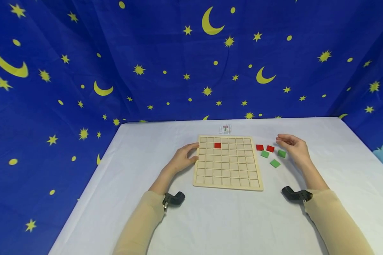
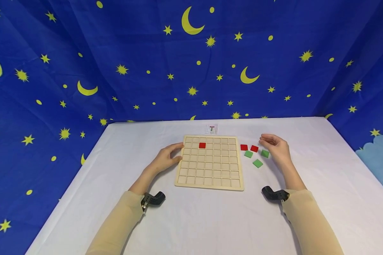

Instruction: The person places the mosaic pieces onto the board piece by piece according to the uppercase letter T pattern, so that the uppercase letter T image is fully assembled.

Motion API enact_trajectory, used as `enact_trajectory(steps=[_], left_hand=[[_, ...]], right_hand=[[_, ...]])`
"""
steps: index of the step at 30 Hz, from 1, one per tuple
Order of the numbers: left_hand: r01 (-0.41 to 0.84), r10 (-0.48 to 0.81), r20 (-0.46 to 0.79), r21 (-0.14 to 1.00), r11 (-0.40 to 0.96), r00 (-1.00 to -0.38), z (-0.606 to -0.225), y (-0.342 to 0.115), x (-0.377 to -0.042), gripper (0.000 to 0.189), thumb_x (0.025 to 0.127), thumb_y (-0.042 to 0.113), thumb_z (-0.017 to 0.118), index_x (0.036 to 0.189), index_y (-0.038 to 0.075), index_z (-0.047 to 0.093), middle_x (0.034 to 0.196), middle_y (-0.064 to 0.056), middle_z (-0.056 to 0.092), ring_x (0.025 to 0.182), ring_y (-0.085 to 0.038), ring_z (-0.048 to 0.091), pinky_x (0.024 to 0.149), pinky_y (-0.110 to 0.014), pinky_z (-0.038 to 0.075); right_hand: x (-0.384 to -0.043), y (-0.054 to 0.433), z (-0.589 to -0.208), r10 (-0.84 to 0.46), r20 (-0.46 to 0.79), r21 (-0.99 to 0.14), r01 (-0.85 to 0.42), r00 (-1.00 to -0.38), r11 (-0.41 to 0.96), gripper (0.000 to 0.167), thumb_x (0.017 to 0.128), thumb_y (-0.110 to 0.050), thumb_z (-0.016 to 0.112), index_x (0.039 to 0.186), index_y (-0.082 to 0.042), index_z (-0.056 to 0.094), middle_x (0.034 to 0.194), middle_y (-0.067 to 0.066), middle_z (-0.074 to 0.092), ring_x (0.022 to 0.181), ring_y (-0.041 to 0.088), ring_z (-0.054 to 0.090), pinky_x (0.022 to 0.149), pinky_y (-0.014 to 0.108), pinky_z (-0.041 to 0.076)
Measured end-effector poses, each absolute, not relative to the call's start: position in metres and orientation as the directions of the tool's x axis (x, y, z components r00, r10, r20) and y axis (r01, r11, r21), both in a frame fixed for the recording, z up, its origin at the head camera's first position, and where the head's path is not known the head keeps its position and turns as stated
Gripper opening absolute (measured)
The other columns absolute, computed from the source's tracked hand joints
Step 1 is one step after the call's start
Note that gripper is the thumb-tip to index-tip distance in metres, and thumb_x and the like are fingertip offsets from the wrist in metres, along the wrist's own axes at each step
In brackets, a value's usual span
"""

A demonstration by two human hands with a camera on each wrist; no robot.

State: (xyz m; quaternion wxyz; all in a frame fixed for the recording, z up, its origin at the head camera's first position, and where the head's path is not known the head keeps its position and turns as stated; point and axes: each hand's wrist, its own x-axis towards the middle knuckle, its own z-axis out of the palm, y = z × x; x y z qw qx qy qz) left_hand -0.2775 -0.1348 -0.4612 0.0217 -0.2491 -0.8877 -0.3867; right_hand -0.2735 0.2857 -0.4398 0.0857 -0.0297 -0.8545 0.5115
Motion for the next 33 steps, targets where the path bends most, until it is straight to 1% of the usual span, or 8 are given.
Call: enact_trajectory(steps=[4, 8, 10, 13, 15, 17, 25, 33], left_hand=[[0.461, 0.428, 0.232, 0.677, 0.574, -0.874, -0.462, -0.135, -0.277, 0.053, 0.087, 0.009, 0.067, 0.135, 0.0, 0.048, 0.136, -0.012, 0.051, 0.129, -0.026, 0.041, 0.11, -0.035, 0.029], [0.456, 0.427, 0.227, 0.683, 0.571, -0.875, -0.462, -0.135, -0.277, 0.053, 0.087, 0.009, 0.067, 0.135, 0.0, 0.048, 0.136, -0.012, 0.051, 0.13, -0.026, 0.041, 0.11, -0.035, 0.029], [0.454, 0.425, 0.227, 0.684, 0.571, -0.876, -0.462, -0.135, -0.276, 0.053, 0.087, 0.009, 0.067, 0.135, 0.0, 0.048, 0.136, -0.012, 0.051, 0.13, -0.026, 0.041, 0.11, -0.035, 0.029], [0.452, 0.423, 0.225, 0.683, 0.575, -0.878, -0.461, -0.134, -0.276, 0.053, 0.087, 0.009, 0.067, 0.135, 0.0, 0.048, 0.136, -0.012, 0.051, 0.13, -0.026, 0.041, 0.11, -0.034, 0.029], [0.452, 0.423, 0.225, 0.681, 0.576, -0.878, -0.46, -0.134, -0.276, 0.053, 0.087, 0.009, 0.067, 0.135, 0.0, 0.048, 0.136, -0.012, 0.051, 0.13, -0.025, 0.041, 0.11, -0.034, 0.029], [0.449, 0.422, 0.221, 0.682, 0.577, -0.879, -0.46, -0.134, -0.276, 0.053, 0.087, 0.009, 0.067, 0.136, 0.0, 0.048, 0.136, -0.011, 0.05, 0.13, -0.025, 0.041, 0.11, -0.033, 0.029], [0.435, 0.417, 0.207, 0.688, 0.581, -0.885, -0.458, -0.134, -0.275, 0.053, 0.087, 0.008, 0.066, 0.136, 0.0, 0.047, 0.137, -0.011, 0.05, 0.131, -0.025, 0.04, 0.111, -0.034, 0.028], [0.433, 0.417, 0.205, 0.69, 0.58, -0.885, -0.459, -0.135, -0.275, 0.054, 0.087, 0.009, 0.066, 0.137, 0.001, 0.047, 0.138, -0.011, 0.049, 0.131, -0.026, 0.039, 0.111, -0.036, 0.028]], right_hand=[[-0.271, 0.288, -0.447, 0.145, 0.1, -0.843, -0.007, -0.984, 0.537, 0.051, 0.092, -0.035, 0.061, 0.129, -0.001, 0.055, 0.119, 0.011, 0.061, 0.095, 0.002, 0.054, 0.072, 0.009, 0.045], [-0.269, 0.289, -0.453, 0.135, 0.096, -0.816, -0.001, -0.986, 0.578, 0.053, 0.092, -0.038, 0.06, 0.129, -0.001, 0.054, 0.122, 0.018, 0.058, 0.103, 0.018, 0.056, 0.065, 0.007, 0.043], [-0.268, 0.288, -0.455, 0.124, 0.1, -0.803, -0.006, -0.987, 0.596, 0.053, 0.092, -0.038, 0.059, 0.129, -0.001, 0.054, 0.122, 0.019, 0.058, 0.107, 0.027, 0.055, 0.069, 0.01, 0.046], [-0.268, 0.287, -0.458, 0.103, 0.111, -0.783, -0.023, -0.988, 0.622, 0.05, 0.093, -0.035, 0.059, 0.129, 0.001, 0.054, 0.121, 0.021, 0.059, 0.11, 0.035, 0.054, 0.084, 0.029, 0.051], [-0.268, 0.285, -0.459, 0.09, 0.122, -0.767, -0.036, -0.988, 0.641, 0.047, 0.094, -0.031, 0.059, 0.127, 0.001, 0.055, 0.12, 0.02, 0.06, 0.111, 0.036, 0.054, 0.092, 0.043, 0.048], [-0.268, 0.284, -0.46, 0.082, 0.14, -0.753, -0.052, -0.987, 0.656, 0.043, 0.094, -0.027, 0.059, 0.126, 0.001, 0.056, 0.119, 0.021, 0.06, 0.11, 0.037, 0.055, 0.094, 0.052, 0.044], [-0.264, 0.28, -0.458, 0.037, 0.17, -0.675, -0.089, -0.985, 0.732, 0.041, 0.092, -0.02, 0.062, 0.125, 0.002, 0.056, 0.121, 0.023, 0.058, 0.115, 0.042, 0.05, 0.097, 0.057, 0.038], [-0.265, 0.28, -0.461, 0.012, 0.211, -0.625, -0.125, -0.977, 0.77, 0.039, 0.09, -0.016, 0.064, 0.123, 0.003, 0.057, 0.12, 0.025, 0.058, 0.114, 0.044, 0.049, 0.097, 0.058, 0.037]])
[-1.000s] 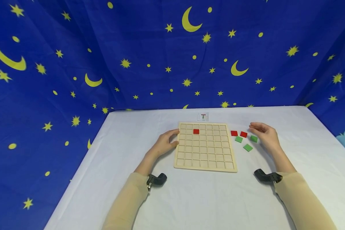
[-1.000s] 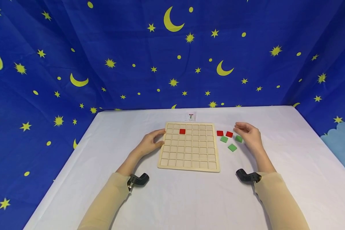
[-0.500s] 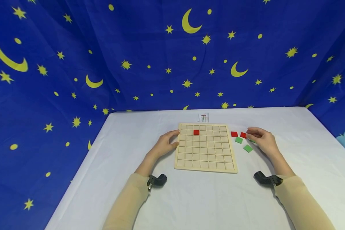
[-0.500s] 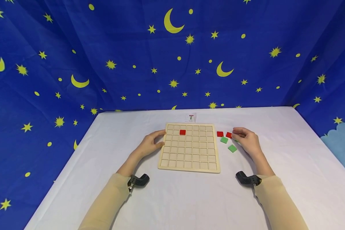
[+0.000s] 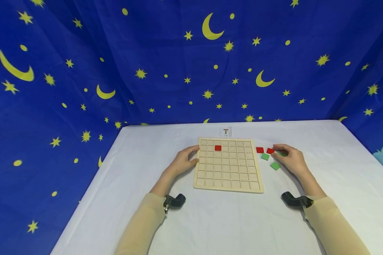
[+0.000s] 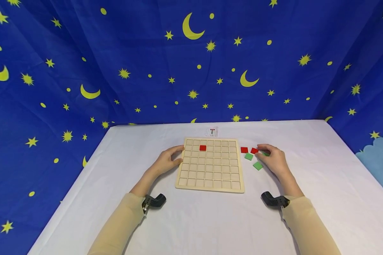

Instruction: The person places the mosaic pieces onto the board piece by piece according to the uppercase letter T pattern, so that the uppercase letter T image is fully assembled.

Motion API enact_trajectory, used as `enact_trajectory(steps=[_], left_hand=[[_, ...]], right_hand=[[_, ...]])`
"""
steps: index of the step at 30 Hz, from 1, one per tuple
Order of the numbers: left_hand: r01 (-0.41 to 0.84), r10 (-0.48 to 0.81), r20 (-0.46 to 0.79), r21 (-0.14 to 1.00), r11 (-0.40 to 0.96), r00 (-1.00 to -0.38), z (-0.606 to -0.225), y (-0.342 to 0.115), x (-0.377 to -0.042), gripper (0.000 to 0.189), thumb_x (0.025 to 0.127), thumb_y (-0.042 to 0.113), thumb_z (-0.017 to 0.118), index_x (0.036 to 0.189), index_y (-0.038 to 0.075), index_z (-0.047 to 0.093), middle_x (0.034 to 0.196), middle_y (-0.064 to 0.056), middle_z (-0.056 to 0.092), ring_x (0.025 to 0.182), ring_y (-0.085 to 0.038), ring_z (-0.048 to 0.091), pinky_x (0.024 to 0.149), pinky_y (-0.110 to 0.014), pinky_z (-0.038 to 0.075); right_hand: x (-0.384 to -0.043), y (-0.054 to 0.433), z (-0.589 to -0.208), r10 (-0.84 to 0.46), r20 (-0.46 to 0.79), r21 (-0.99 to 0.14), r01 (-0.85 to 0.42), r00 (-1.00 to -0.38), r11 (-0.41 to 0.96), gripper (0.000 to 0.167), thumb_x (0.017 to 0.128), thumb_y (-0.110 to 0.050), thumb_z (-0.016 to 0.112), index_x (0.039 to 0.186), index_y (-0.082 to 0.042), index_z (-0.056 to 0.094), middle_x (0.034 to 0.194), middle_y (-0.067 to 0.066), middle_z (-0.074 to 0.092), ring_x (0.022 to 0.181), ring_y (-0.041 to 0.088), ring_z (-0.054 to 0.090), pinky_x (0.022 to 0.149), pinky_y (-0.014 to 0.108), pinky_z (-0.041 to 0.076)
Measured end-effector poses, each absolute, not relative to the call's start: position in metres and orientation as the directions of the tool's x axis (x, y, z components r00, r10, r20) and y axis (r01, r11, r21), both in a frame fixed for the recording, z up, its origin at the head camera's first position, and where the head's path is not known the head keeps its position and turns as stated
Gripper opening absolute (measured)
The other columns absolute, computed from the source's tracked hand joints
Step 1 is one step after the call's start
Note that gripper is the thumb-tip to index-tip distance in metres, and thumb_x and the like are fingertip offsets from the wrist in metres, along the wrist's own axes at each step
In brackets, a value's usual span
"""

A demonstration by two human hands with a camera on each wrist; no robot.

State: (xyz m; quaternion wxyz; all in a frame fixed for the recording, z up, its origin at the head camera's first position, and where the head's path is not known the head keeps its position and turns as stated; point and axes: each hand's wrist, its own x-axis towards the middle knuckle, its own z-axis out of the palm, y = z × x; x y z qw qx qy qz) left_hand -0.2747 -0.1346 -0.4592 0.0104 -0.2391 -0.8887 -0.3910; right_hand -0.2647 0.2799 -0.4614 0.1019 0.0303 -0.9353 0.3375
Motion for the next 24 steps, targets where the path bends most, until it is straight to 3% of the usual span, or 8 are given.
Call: enact_trajectory(steps=[24], left_hand=[[0.436, 0.409, 0.215, 0.681, 0.589, -0.887, -0.4597, -0.1339, -0.2735, 0.053, 0.087, 0.008, 0.066, 0.136, 0.002, 0.048, 0.137, -0.011, 0.049, 0.13, -0.025, 0.04, 0.11, -0.035, 0.029]], right_hand=[[-0.2646, 0.2789, -0.4653, 0.006, 0.259, -0.589, -0.153, -0.966, 0.793, 0.035, 0.089, -0.011, 0.064, 0.12, 0.004, 0.059, 0.116, 0.025, 0.06, 0.114, 0.044, 0.049, 0.097, 0.058, 0.036]])
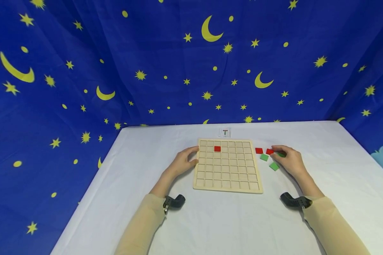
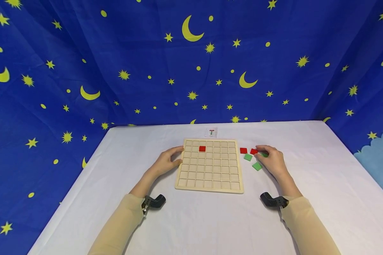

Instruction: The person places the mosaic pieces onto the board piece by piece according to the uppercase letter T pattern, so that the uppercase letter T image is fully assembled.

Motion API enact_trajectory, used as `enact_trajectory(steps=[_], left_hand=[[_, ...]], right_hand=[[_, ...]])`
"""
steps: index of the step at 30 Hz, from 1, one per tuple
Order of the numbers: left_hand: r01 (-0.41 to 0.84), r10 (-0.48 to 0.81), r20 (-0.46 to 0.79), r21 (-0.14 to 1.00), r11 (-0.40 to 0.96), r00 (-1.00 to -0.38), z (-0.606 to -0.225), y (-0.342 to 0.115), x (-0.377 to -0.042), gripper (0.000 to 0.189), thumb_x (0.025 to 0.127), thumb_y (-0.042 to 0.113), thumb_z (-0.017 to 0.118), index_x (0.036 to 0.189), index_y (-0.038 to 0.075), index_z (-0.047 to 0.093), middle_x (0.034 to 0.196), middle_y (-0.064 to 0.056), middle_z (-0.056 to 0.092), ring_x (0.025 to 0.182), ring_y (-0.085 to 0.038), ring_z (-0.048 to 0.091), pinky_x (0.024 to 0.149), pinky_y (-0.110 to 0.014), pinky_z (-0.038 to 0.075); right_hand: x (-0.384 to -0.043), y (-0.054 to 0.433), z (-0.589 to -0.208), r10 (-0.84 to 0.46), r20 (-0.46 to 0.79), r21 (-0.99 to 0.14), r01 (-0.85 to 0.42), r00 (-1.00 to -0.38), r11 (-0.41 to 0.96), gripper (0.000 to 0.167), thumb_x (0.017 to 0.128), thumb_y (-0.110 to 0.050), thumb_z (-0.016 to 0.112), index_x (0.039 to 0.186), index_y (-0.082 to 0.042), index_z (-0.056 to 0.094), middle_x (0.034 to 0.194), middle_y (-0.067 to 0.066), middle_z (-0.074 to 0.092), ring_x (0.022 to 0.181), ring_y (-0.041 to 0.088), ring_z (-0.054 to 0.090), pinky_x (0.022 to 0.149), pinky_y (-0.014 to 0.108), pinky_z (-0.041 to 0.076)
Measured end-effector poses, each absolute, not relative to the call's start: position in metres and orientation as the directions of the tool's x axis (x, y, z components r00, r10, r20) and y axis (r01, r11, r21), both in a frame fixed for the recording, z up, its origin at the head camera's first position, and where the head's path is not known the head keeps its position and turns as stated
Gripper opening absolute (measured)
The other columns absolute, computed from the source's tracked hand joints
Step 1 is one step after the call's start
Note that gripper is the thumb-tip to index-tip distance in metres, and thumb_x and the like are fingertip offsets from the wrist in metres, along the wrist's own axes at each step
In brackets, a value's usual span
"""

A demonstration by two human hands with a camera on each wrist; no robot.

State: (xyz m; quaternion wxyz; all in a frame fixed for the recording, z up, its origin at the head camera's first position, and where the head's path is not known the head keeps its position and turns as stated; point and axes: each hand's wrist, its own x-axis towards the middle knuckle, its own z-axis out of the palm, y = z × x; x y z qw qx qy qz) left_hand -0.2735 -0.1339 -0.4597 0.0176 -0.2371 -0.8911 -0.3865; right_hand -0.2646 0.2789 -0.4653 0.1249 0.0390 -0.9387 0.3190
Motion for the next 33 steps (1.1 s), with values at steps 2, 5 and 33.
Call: enact_trajectory(steps=[2, 5, 33], left_hand=[[0.44, 0.411, 0.217, 0.675, 0.592, -0.886, -0.46, -0.134, -0.273, 0.053, 0.087, 0.009, 0.066, 0.136, 0.002, 0.048, 0.137, -0.011, 0.05, 0.13, -0.025, 0.04, 0.11, -0.035, 0.029], [0.443, 0.411, 0.22, 0.671, 0.595, -0.885, -0.46, -0.134, -0.273, 0.053, 0.087, 0.009, 0.067, 0.136, 0.002, 0.048, 0.137, -0.011, 0.05, 0.13, -0.025, 0.04, 0.11, -0.035, 0.029], [0.445, 0.413, 0.227, 0.691, 0.57, -0.882, -0.46, -0.134, -0.273, 0.052, 0.087, 0.008, 0.066, 0.135, 0.0, 0.048, 0.136, -0.012, 0.05, 0.13, -0.026, 0.04, 0.11, -0.036, 0.029]], right_hand=[[-0.265, 0.279, -0.465, 0.013, 0.256, -0.596, -0.148, -0.967, 0.789, 0.035, 0.09, -0.012, 0.064, 0.12, 0.004, 0.059, 0.115, 0.024, 0.06, 0.113, 0.043, 0.049, 0.097, 0.058, 0.037], [-0.265, 0.28, -0.465, 0.023, 0.259, -0.611, -0.146, -0.965, 0.778, 0.035, 0.09, -0.014, 0.064, 0.12, 0.004, 0.059, 0.115, 0.024, 0.061, 0.112, 0.042, 0.051, 0.096, 0.057, 0.038], [-0.269, 0.29, -0.434, 0.138, 0.147, -0.791, -0.033, -0.98, 0.611, 0.051, 0.092, -0.035, 0.06, 0.129, -0.001, 0.056, 0.123, 0.019, 0.059, 0.111, 0.031, 0.056, 0.093, 0.041, 0.048]])
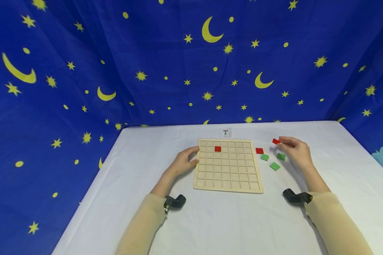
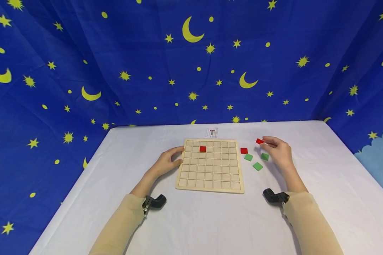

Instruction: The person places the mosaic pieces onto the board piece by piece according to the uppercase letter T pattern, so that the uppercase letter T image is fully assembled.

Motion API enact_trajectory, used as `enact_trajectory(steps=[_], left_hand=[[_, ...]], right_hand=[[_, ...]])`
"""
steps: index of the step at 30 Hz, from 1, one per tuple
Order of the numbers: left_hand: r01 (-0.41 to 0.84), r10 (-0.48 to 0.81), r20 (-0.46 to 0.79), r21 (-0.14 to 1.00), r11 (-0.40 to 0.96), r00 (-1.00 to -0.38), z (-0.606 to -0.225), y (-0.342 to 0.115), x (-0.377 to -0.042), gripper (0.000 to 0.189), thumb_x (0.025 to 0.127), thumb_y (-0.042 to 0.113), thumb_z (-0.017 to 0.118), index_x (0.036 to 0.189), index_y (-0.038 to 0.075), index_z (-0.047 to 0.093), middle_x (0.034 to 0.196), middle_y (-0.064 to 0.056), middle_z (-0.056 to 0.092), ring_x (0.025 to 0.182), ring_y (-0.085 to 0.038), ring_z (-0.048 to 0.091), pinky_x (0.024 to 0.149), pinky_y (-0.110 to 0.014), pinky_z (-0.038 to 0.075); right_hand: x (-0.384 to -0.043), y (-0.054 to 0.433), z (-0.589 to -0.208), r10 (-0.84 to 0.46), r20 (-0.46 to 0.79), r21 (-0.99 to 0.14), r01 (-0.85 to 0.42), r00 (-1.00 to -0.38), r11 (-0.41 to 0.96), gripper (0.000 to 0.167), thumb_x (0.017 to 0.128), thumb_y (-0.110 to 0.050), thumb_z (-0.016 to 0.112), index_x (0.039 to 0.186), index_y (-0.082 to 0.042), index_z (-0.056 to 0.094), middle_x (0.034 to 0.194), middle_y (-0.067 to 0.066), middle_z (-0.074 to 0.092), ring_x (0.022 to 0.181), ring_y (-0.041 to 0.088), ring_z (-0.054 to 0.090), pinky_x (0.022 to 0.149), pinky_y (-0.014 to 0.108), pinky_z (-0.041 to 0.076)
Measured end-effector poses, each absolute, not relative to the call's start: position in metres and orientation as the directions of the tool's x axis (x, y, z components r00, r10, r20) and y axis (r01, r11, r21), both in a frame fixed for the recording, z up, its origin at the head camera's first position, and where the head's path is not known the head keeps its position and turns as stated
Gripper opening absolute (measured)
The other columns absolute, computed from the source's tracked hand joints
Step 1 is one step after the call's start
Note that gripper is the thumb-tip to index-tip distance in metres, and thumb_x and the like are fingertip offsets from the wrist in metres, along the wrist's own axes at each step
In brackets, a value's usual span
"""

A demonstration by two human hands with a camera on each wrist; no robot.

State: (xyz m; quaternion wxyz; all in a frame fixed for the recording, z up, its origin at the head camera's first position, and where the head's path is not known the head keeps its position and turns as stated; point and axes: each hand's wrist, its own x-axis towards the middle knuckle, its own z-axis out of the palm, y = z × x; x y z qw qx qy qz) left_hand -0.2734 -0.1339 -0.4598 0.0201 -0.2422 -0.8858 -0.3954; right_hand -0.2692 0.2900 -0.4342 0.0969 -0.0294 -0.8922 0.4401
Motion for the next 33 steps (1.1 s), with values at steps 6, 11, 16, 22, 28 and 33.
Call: enact_trajectory(steps=[6, 11, 16, 22, 28, 33], left_hand=[[0.45, 0.421, 0.225, 0.684, 0.574, -0.879, -0.46, -0.134, -0.273, 0.053, 0.087, 0.009, 0.066, 0.136, 0.0, 0.048, 0.136, -0.012, 0.05, 0.13, -0.026, 0.04, 0.11, -0.035, 0.029], [0.448, 0.414, 0.228, 0.682, 0.578, -0.881, -0.459, -0.134, -0.273, 0.052, 0.087, 0.008, 0.066, 0.135, 0.001, 0.048, 0.136, -0.011, 0.051, 0.13, -0.025, 0.041, 0.11, -0.034, 0.03], [0.45, 0.415, 0.23, 0.684, 0.574, -0.88, -0.458, -0.134, -0.273, 0.053, 0.087, 0.008, 0.067, 0.136, 0.001, 0.048, 0.136, -0.011, 0.051, 0.13, -0.025, 0.041, 0.11, -0.034, 0.029], [0.452, 0.414, 0.234, 0.682, 0.575, -0.88, -0.458, -0.135, -0.273, 0.053, 0.087, 0.008, 0.067, 0.136, 0.001, 0.048, 0.135, -0.011, 0.051, 0.13, -0.025, 0.041, 0.11, -0.034, 0.03], [0.442, 0.41, 0.224, 0.686, 0.578, -0.884, -0.46, -0.135, -0.274, 0.053, 0.087, 0.009, 0.067, 0.136, 0.002, 0.048, 0.136, -0.011, 0.051, 0.13, -0.025, 0.04, 0.11, -0.035, 0.029], [0.433, 0.407, 0.215, 0.69, 0.58, -0.888, -0.46, -0.134, -0.274, 0.053, 0.087, 0.01, 0.066, 0.136, 0.002, 0.048, 0.137, -0.011, 0.05, 0.131, -0.025, 0.04, 0.11, -0.035, 0.029]], right_hand=[[-0.27, 0.287, -0.428, 0.153, 0.167, -0.827, -0.055, -0.974, 0.56, 0.057, 0.088, -0.042, 0.064, 0.128, -0.003, 0.057, 0.12, 0.013, 0.062, 0.102, 0.012, 0.059, 0.081, 0.013, 0.049], [-0.287, 0.294, -0.44, 0.145, 0.2, -0.839, -0.093, -0.969, 0.537, 0.059, 0.082, -0.047, 0.069, 0.125, -0.007, 0.061, 0.114, 0.004, 0.066, 0.094, 0.0, 0.06, 0.07, 0.005, 0.046], [-0.308, 0.302, -0.463, 0.126, 0.237, -0.825, -0.132, -0.963, 0.55, 0.06, 0.081, -0.051, 0.068, 0.124, -0.011, 0.062, 0.113, 0.003, 0.066, 0.095, 0.002, 0.061, 0.072, 0.007, 0.048], [-0.328, 0.294, -0.482, 0.134, 0.258, -0.8, -0.134, -0.957, 0.585, 0.058, 0.079, -0.057, 0.066, 0.124, -0.02, 0.063, 0.115, 0.001, 0.064, 0.1, 0.011, 0.061, 0.077, 0.014, 0.051], [-0.333, 0.274, -0.481, 0.098, 0.257, -0.8, -0.155, -0.961, 0.579, 0.054, 0.08, -0.056, 0.066, 0.123, -0.024, 0.063, 0.117, -0.002, 0.063, 0.102, 0.015, 0.061, 0.078, 0.018, 0.053], [-0.314, 0.247, -0.452, 0.032, 0.228, -0.829, -0.177, -0.973, 0.531, 0.056, 0.083, -0.052, 0.066, 0.125, -0.015, 0.062, 0.119, 0.004, 0.063, 0.104, 0.018, 0.06, 0.079, 0.018, 0.052]])
